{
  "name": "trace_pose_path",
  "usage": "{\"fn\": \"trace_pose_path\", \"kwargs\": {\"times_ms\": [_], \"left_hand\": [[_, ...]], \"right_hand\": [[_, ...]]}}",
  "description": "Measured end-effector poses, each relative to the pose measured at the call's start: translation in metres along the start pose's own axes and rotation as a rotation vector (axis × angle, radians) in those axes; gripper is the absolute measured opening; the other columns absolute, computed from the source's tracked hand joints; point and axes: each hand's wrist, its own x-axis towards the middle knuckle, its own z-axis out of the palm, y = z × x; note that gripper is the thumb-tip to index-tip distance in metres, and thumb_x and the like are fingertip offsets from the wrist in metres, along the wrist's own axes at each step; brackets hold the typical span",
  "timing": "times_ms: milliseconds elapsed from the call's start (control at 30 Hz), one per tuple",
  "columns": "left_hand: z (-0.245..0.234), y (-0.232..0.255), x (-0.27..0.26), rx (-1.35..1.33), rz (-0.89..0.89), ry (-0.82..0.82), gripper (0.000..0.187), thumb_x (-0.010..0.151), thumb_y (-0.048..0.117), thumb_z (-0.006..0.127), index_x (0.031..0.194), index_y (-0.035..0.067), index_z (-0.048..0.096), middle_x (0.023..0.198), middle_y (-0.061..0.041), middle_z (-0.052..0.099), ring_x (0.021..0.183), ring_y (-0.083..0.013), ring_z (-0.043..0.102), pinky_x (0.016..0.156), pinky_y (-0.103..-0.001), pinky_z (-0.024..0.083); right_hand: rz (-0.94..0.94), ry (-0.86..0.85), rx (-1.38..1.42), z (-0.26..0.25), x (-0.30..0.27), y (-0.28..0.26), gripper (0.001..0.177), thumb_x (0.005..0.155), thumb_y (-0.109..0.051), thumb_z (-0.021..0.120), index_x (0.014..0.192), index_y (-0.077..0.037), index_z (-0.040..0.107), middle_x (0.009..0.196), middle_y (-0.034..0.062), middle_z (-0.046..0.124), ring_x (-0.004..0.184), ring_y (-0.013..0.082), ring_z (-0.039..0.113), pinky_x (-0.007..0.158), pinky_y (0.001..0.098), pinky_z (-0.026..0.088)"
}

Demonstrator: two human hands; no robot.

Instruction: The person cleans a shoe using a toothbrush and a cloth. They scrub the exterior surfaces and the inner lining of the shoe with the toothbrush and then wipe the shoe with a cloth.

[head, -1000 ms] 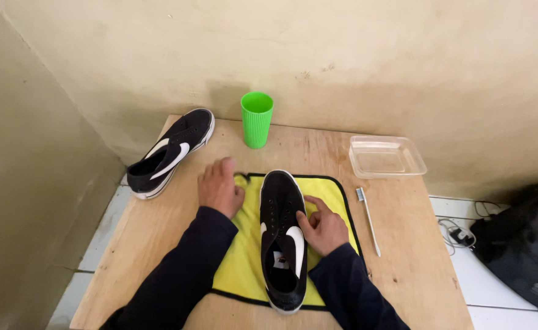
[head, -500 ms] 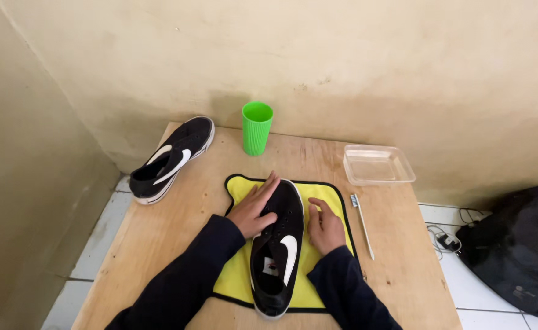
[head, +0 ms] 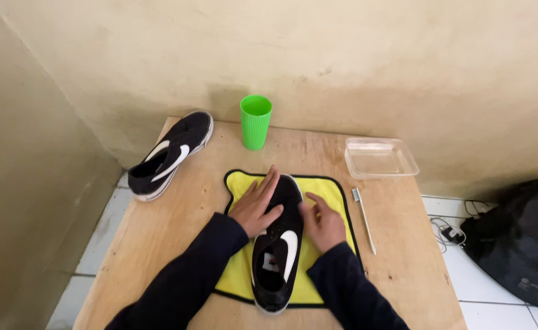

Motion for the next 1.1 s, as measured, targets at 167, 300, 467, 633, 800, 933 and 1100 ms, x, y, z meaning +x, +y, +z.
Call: {"fn": "trace_pose_path", "kwargs": {"times_ms": [167,300,467,633,800,933,1100], "left_hand": [[0.009,-0.007,0.003,0.026,-0.045,0.026,0.104,0.095,0.051,0.059,0.162,0.001,-0.003,0.167,-0.028,0.010,0.155,-0.0378,0.015,0.123,-0.060,0.006],[0.012,-0.016,0.003,-0.040,-0.089,0.039,0.100,0.096,0.051,0.058,0.162,-0.001,0.003,0.164,-0.028,0.022,0.154,-0.0367,0.022,0.124,-0.057,0.005],[0.013,-0.014,0.002,-0.020,-0.118,0.076,0.080,0.106,0.051,0.039,0.163,0.002,0.010,0.162,-0.024,0.030,0.153,-0.0331,0.027,0.125,-0.055,0.007],[0.017,-0.016,0.003,-0.005,-0.120,0.073,0.072,0.109,0.050,0.029,0.164,0.007,0.010,0.165,-0.020,0.027,0.153,-0.0305,0.024,0.125,-0.054,0.006],[0.010,-0.011,-0.001,-0.018,-0.115,0.078,0.064,0.112,0.043,0.022,0.163,0.007,0.017,0.163,-0.020,0.031,0.152,-0.0330,0.028,0.125,-0.054,0.008],[0.009,-0.018,0.001,-0.075,-0.126,0.118,0.062,0.111,0.045,0.019,0.164,0.012,0.019,0.161,-0.017,0.038,0.151,-0.0286,0.031,0.126,-0.051,0.009],[0.006,-0.012,-0.001,-0.039,-0.140,0.109,0.065,0.110,0.049,0.027,0.162,0.009,0.025,0.155,-0.023,0.044,0.148,-0.0330,0.037,0.125,-0.053,0.014]], "right_hand": [[-0.049,-0.010,0.020,-0.005,-0.001,-0.014,0.082,0.074,-0.050,0.085,0.146,-0.025,0.057,0.092,0.0021,0.072,0.070,0.0256,0.072,0.072,0.0408,0.059],[0.027,0.056,0.104,0.016,0.011,0.021,0.039,0.090,-0.031,0.072,0.129,-0.027,0.072,0.091,0.0021,0.077,0.062,0.0246,0.071,0.065,0.0383,0.058],[-0.284,0.057,0.227,-0.008,-0.001,-0.009,0.038,0.098,-0.026,0.060,0.134,-0.016,0.067,0.104,0.0099,0.071,0.086,0.0275,0.063,0.077,0.0391,0.051],[-0.509,-0.286,-0.095,-0.010,-0.005,-0.020,0.054,0.104,-0.034,0.043,0.157,-0.024,0.044,0.168,0.0052,0.031,0.150,0.0419,0.027,0.116,0.0672,0.019],[-0.382,-0.298,-0.245,-0.007,-0.007,-0.020,0.064,0.104,-0.045,0.038,0.163,-0.023,0.026,0.170,-0.0022,0.023,0.152,0.0387,0.022,0.118,0.0698,0.015],[-0.438,-0.257,-0.326,-0.009,-0.001,-0.024,0.063,0.106,-0.047,0.035,0.163,-0.022,0.027,0.170,-0.0032,0.024,0.153,0.0385,0.018,0.117,0.0702,0.018],[-0.848,-0.284,-0.436,-0.004,0.037,-0.018,0.056,0.105,-0.053,0.037,0.150,-0.021,0.050,0.159,-0.0030,0.046,0.151,0.0339,0.030,0.113,0.0727,0.021]]}}
